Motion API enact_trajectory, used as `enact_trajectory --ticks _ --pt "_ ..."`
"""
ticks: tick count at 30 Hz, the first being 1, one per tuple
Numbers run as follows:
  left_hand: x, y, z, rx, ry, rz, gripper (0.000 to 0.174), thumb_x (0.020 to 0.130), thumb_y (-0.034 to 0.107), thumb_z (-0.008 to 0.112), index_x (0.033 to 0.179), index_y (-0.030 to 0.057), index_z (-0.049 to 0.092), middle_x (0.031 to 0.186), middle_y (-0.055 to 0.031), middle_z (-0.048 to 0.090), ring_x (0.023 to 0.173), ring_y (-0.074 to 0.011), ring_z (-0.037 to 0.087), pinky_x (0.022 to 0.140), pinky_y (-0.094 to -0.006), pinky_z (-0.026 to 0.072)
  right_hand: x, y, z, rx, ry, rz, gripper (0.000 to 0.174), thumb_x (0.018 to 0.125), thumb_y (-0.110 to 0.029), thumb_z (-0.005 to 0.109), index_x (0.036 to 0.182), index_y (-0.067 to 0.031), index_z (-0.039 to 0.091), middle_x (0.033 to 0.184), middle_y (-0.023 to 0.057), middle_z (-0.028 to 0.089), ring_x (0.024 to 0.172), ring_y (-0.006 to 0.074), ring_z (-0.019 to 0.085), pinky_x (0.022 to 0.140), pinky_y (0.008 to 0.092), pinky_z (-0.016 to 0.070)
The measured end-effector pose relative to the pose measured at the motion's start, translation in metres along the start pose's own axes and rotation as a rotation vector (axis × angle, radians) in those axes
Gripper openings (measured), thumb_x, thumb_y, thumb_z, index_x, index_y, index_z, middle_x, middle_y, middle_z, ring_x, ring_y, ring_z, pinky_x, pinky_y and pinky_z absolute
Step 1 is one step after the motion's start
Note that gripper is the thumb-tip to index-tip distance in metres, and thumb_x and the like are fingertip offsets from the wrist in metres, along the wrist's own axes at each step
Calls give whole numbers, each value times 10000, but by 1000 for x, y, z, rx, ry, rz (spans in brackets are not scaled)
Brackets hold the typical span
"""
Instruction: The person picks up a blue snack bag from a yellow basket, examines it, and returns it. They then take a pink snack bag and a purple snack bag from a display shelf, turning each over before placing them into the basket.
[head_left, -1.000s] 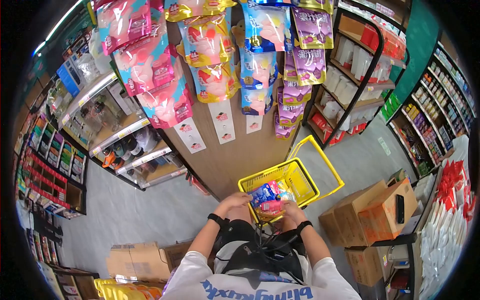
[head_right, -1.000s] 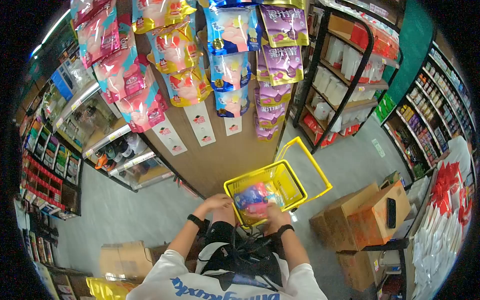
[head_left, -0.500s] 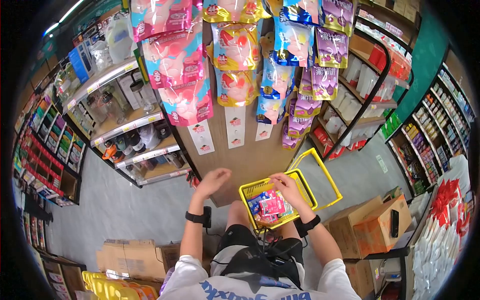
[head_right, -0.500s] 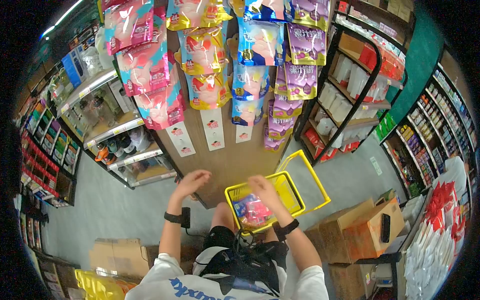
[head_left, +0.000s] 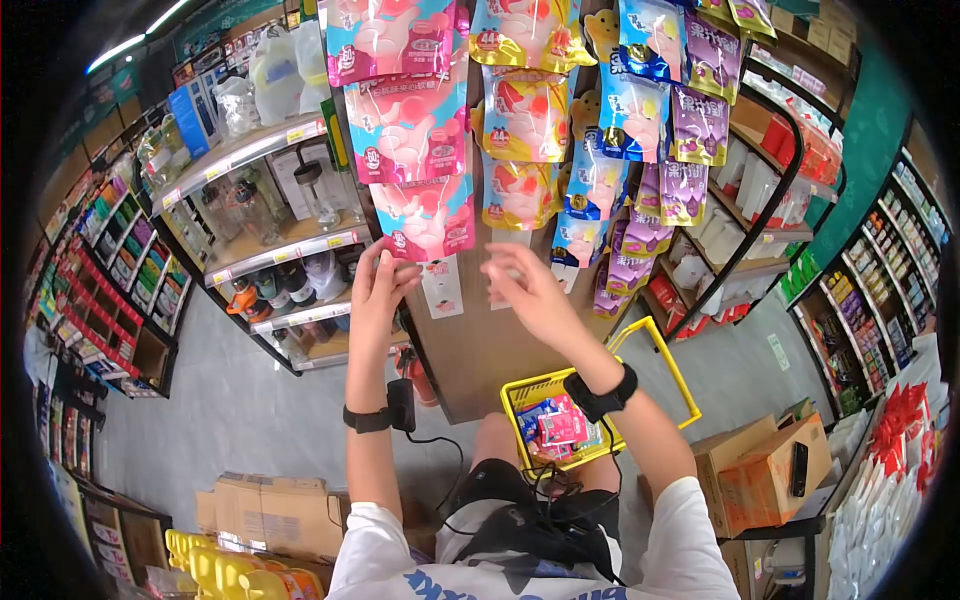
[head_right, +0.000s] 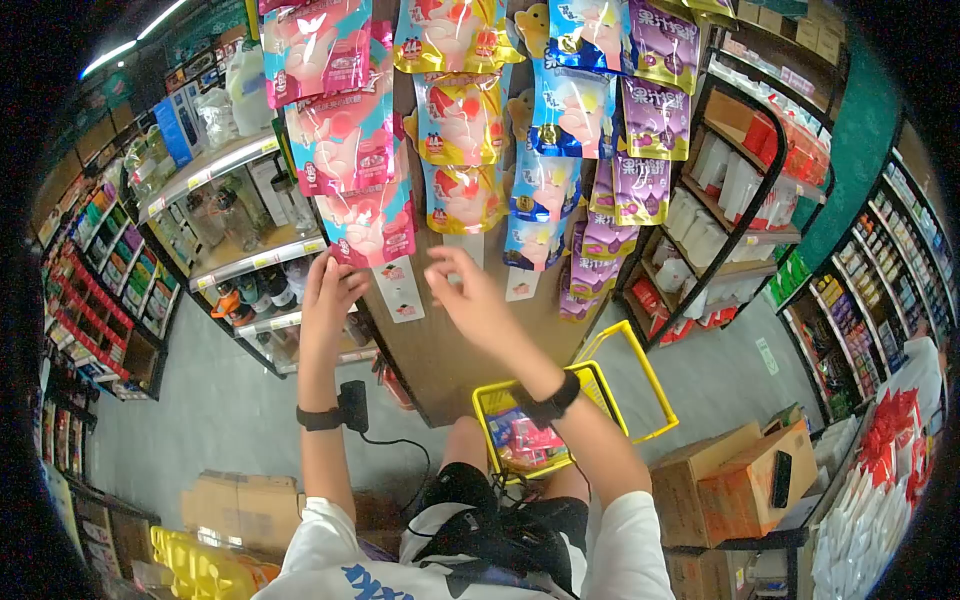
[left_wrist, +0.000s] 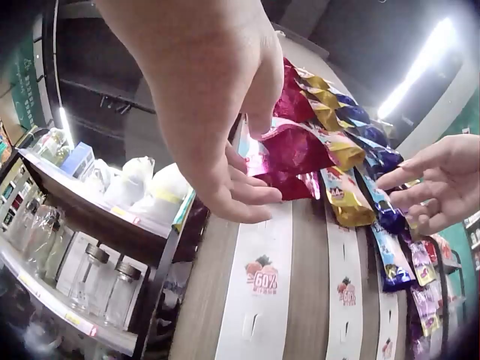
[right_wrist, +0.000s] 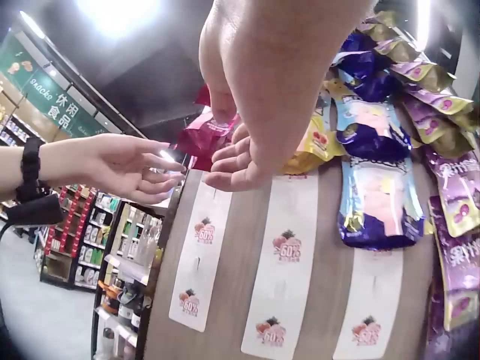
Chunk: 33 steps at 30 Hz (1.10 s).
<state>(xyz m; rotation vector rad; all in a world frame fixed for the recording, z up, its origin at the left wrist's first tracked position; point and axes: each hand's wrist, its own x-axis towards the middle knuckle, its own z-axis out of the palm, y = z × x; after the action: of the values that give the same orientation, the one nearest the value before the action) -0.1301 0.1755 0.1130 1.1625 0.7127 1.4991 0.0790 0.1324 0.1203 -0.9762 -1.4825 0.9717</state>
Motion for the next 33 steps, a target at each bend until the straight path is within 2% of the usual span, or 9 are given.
enact_trajectory --ticks 3,6,9,19,22,25,27,30,33 --pt "5 -1 2 -27 12 -7 399 942 233 510 1242 -10 410 1035 -85 570 872 -144 589 824 -302 493 19 -15 12 47 12 -38 290 939 -146 493 1191 -19 430 978 95 582 876 170 603 768 279 511" --pt "8 -1 1 -22 2 27 353 915 188 560 1181 -31 481 982 -82 599 860 -135 602 796 -276 498 32 -12 16 300 14 -29 239 937 -138 495 1131 -6 451 973 120 596 870 183 620 785 299 520" --pt "10 1 0 1 3 59 306 895 157 592 1123 -42 548 941 -66 629 829 -117 606 765 -250 494 36 -15 18 398 24 -69 197 935 -121 494 1084 4 463 971 130 614 862 197 632 796 318 525" --pt "4 17 19 81 -39 128 257 893 122 589 1107 -20 587 961 -37 645 780 -71 576 739 -214 465 28 -25 4 408 65 -103 174 927 -81 494 1067 18 464 974 131 617 868 203 631 816 341 521" --pt "-4 10 24 119 -49 113 235 891 131 593 1077 -14 603 945 -32 649 771 -73 578 716 -212 461 13 -20 -2 412 85 -81 164 925 -78 497 1061 10 468 965 114 612 871 194 625 815 340 518" --pt "-17 -4 25 96 -67 21 239 872 114 616 1045 -50 609 903 -41 649 767 -85 577 727 -224 457 -10 -9 -13 339 69 -60 171 919 -85 516 1071 -15 482 966 83 609 875 162 614 808 317 507" --pt "-26 -11 26 125 -151 -12 210 867 113 623 1009 -42 625 864 -27 643 742 -80 569 702 -222 453 -27 -3 -22 189 63 -44 209 910 -98 541 1103 -36 491 986 60 608 881 140 606 801 297 498" --pt "-37 -36 27 178 -290 -68 171 860 117 629 961 -19 654 800 -4 632 725 -63 552 682 -216 442 -57 6 -29 247 103 65 284 883 -108 592 1146 -51 501 1012 28 607 883 116 598 781 274 492" --pt "-54 -53 39 285 -433 -125 186 861 144 630 940 -23 656 803 -6 639 763 -70 565 711 -217 449 -89 25 -34 195 164 134 362 839 -108 647 1144 19 498 1028 81 613 879 143 619 769 288 518"
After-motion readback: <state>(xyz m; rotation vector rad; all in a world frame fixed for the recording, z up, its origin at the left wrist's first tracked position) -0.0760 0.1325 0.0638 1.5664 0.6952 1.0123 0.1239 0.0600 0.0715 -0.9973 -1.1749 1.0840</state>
